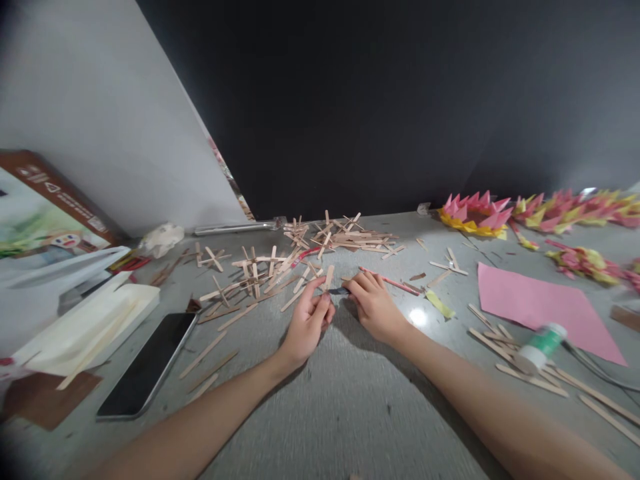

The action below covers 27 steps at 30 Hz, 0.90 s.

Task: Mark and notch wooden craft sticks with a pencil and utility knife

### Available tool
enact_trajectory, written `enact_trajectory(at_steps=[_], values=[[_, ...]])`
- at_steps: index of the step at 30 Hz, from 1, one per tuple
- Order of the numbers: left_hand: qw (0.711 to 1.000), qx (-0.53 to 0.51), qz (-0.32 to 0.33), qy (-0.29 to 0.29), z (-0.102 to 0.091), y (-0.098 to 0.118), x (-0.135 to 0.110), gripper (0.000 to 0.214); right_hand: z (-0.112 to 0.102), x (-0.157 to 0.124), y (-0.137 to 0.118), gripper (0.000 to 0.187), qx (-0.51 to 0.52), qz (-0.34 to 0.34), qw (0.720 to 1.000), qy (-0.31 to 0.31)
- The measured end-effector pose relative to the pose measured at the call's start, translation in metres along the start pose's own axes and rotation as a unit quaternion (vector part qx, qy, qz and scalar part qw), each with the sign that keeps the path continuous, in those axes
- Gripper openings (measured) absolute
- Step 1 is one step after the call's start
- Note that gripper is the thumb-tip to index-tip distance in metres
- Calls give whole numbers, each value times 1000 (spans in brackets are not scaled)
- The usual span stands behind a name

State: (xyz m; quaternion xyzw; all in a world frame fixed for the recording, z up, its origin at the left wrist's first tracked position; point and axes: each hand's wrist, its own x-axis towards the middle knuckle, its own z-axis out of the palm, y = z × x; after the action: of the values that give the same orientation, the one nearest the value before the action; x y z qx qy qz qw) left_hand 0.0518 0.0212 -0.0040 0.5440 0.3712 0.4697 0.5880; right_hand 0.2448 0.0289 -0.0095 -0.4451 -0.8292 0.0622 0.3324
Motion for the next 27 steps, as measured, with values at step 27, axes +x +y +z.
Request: enact_trajectory(at_steps=[27], values=[[999,-35,-6,-34,0,1,1,54,-2,0,-2,25,29,-6,1000,-2]])
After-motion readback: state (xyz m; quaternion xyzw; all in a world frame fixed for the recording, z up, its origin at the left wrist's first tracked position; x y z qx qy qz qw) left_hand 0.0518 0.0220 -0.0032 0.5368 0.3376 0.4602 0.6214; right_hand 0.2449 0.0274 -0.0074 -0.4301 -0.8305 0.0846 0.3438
